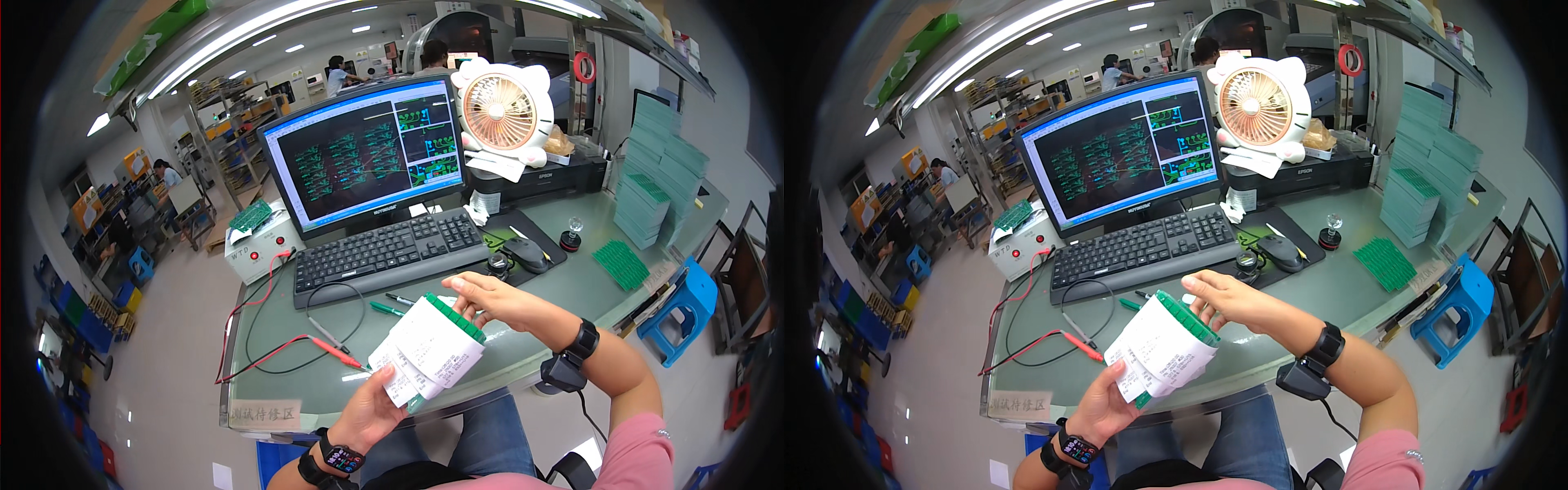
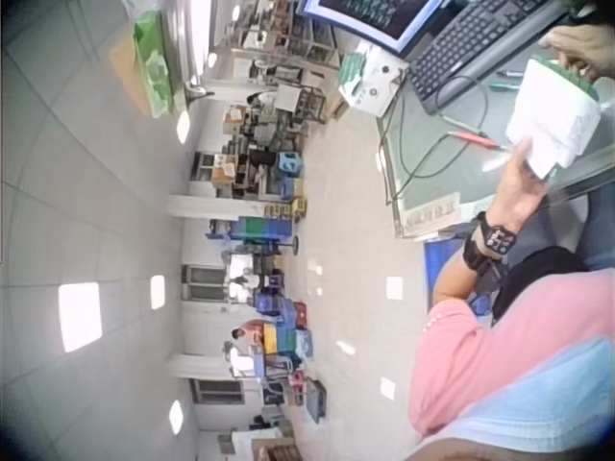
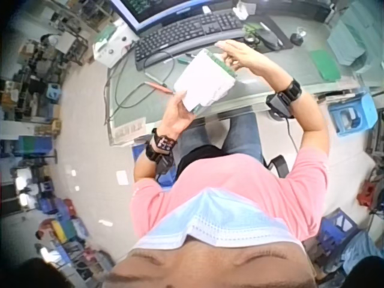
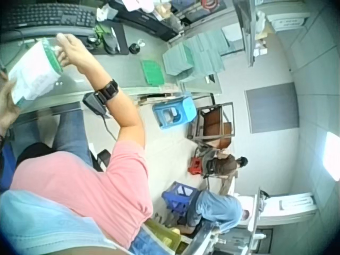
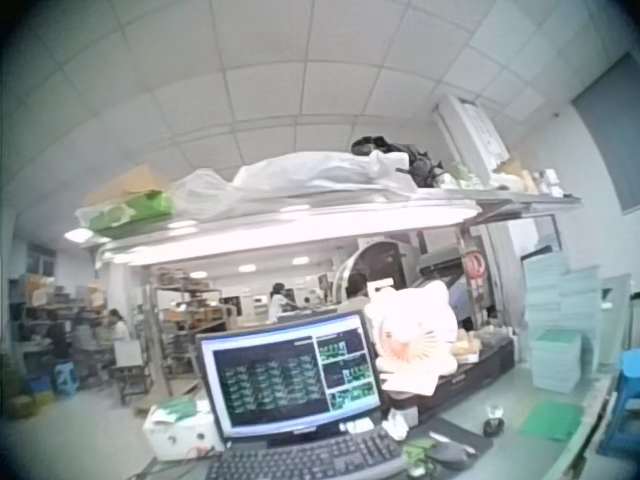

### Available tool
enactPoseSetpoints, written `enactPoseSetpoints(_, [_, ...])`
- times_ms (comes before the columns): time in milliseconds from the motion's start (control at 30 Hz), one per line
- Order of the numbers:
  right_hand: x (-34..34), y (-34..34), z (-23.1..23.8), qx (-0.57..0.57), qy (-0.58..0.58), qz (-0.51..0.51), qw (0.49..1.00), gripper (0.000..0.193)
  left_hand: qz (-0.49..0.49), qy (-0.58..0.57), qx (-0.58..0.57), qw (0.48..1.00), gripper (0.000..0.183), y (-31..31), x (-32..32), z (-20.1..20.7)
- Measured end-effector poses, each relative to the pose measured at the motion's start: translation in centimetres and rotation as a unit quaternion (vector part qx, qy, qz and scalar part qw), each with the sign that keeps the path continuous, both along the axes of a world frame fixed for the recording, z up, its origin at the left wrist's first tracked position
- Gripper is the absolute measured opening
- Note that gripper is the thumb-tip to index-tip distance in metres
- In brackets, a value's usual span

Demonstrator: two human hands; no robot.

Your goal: Testing a panel of circuit boards using electronic probes and marking results.

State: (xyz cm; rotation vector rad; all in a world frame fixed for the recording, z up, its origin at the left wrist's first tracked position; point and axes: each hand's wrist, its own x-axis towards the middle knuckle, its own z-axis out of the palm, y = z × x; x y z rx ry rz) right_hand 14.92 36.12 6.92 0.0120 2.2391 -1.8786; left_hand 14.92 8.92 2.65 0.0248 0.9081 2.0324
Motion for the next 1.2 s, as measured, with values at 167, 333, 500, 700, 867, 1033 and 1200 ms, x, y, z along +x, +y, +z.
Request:
enactPoseSetpoints(167, [1.2, -1.7, -2.1, -0.192, -0.089, 0.009, 0.977, 0.070, 0.005, 0.000, 0.035, 0.999, 0.065, -0.9, 0.7, 0.6])
enactPoseSetpoints(333, [2.9, -1.9, -3.5, -0.327, -0.068, 0.041, 0.942, 0.052, -0.034, 0.017, 0.030, 0.999, 0.068, -0.5, 0.7, 0.6])
enactPoseSetpoints(500, [3.1, 0.4, -2.8, -0.230, -0.014, 0.021, 0.973, 0.039, -0.042, 0.016, 0.005, 0.999, 0.077, -0.9, 1.3, 0.2])
enactPoseSetpoints(700, [4.4, 0.2, -5.7, -0.364, -0.092, 0.078, 0.923, 0.056, -0.074, 0.005, -0.019, 0.997, 0.078, -0.2, 1.9, 0.5])
enactPoseSetpoints(867, [5.5, -0.9, -6.3, -0.189, -0.001, 0.180, 0.965, 0.057, -0.078, -0.016, 0.007, 0.997, 0.067, -0.5, 3.0, 0.6])
enactPoseSetpoints(1033, [3.1, -0.2, -6.4, -0.172, 0.152, 0.053, 0.972, 0.023, -0.039, -0.040, -0.046, 0.997, 0.069, -0.1, 4.0, -0.1])
enactPoseSetpoints(1200, [7.3, 5.1, -1.0, -0.144, 0.343, -0.053, 0.927, 0.014, -0.084, -0.022, -0.026, 0.996, 0.070, 0.5, 3.9, -0.9])
